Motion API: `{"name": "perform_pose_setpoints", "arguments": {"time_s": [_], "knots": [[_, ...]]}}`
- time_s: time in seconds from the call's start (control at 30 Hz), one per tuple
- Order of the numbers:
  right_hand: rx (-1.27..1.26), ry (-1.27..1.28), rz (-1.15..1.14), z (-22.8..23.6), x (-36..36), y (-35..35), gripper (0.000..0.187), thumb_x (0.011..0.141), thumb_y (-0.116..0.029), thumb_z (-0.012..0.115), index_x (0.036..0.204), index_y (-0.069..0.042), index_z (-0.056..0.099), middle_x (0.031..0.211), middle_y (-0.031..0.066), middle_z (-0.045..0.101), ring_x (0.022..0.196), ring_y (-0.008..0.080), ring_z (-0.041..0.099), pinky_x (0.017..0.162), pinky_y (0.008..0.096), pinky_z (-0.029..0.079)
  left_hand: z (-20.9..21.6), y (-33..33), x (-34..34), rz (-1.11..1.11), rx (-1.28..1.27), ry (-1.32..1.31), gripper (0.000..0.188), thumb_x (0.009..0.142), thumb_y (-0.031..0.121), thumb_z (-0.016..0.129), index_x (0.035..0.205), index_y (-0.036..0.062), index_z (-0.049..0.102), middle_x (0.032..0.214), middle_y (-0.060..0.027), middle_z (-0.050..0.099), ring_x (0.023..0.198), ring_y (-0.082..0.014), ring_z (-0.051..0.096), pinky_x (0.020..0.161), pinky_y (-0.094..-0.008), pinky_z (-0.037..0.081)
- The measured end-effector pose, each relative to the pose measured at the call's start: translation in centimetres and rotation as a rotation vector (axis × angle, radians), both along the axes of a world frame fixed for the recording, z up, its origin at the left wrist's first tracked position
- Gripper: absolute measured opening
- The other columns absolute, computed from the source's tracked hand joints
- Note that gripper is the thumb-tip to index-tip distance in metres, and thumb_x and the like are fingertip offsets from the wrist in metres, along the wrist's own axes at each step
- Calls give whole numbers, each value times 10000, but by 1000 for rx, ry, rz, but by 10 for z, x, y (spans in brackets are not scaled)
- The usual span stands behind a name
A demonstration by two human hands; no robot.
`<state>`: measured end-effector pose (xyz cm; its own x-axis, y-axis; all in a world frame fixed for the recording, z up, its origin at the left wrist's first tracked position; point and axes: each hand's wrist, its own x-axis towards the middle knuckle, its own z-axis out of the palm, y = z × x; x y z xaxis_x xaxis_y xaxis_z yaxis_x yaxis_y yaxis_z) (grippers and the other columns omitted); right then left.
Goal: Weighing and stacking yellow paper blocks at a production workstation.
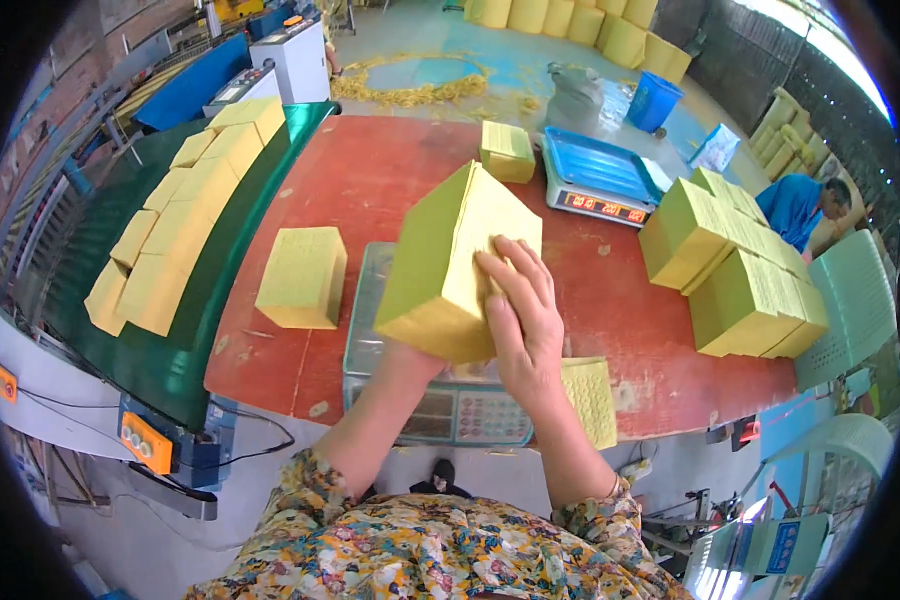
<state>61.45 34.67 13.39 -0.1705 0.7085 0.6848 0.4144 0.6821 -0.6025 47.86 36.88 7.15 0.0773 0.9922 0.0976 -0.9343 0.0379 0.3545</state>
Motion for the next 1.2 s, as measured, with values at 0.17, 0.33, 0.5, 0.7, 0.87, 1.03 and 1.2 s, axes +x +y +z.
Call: {"name": "perform_pose_setpoints", "arguments": {"time_s": [0.17, 0.33, 0.5, 0.7, 0.87, 1.03, 1.2], "knots": [[-156, -65, -42, -15, 23, 50, 287, 946, -112, 542, 1194, -37, 665, 1288, 178, 605, 1286, 327, 507, 1079, 394, 387, -32, 27, 33, -5, -252, -11, 472, 1009, 440, 437, 1326, 100, 516, 1334, -101, 564, 1207, -260, 568, 987, -438, 503], [-162, -92, 11, -28, 25, 49, 295, 929, -184, 588, 1179, -49, 671, 1276, 194, 600, 1251, 384, 504, 1059, 445, 403, -27, -32, 11, 12, -326, 121, 466, 1001, 422, 486, 1314, 77, 516, 1259, -122, 601, 1140, -269, 609, 941, -442, 533], [11, -432, -146, -27, 8, 23, 229, 860, -154, 623, 1074, -95, 683, 1202, 117, 651, 1206, 317, 560, 1015, 557, 382, -5, -107, -70, -301, -407, 761, 519, 1026, 441, 421, 1230, -3, 596, 1254, -188, 584, 1140, -269, 601, 953, -466, 516], [-16, -701, 35, 4, -31, 73, 202, 855, -198, 623, 982, -48, 670, 1086, 133, 686, 1052, 313, 630, 929, 486, 461, 40, -56, -69, 673, 756, 1902, 459, 764, 223, 749, 1123, -37, 629, 1235, -221, 577, 1135, -359, 574, 1019, -485, 453], [-23, -696, -7, -26, -31, 132, 332, 918, -234, 574, 1167, -24, 641, 1237, 179, 634, 1168, 353, 576, 1019, 448, 438, 26, -32, -59, 481, 871, 1934, 531, 724, 217, 775, 1149, -52, 606, 1220, -191, 579, 1176, -364, 541, 1079, -495, 384], [161, -578, -173, 13, -88, 84, 350, 904, -232, 609, 1204, -52, 626, 1267, 170, 614, 1184, 353, 561, 1027, 448, 419, 11, -12, -127, 734, 795, 1738, 493, 742, 236, 755, 1134, -21, 605, 1156, -188, 589, 1180, -348, 538, 1031, -486, 414], [7, -315, -14, 6, -145, 6, 299, 829, -71, 683, 1122, -22, 653, 1186, 181, 635, 1116, 365, 594, 952, 427, 483, -37, 92, -230, 749, 370, 2375, 412, 835, 381, 677, 1035, 28, 608, 1097, -158, 609, 1116, -339, 547, 935, -494, 431]]}}
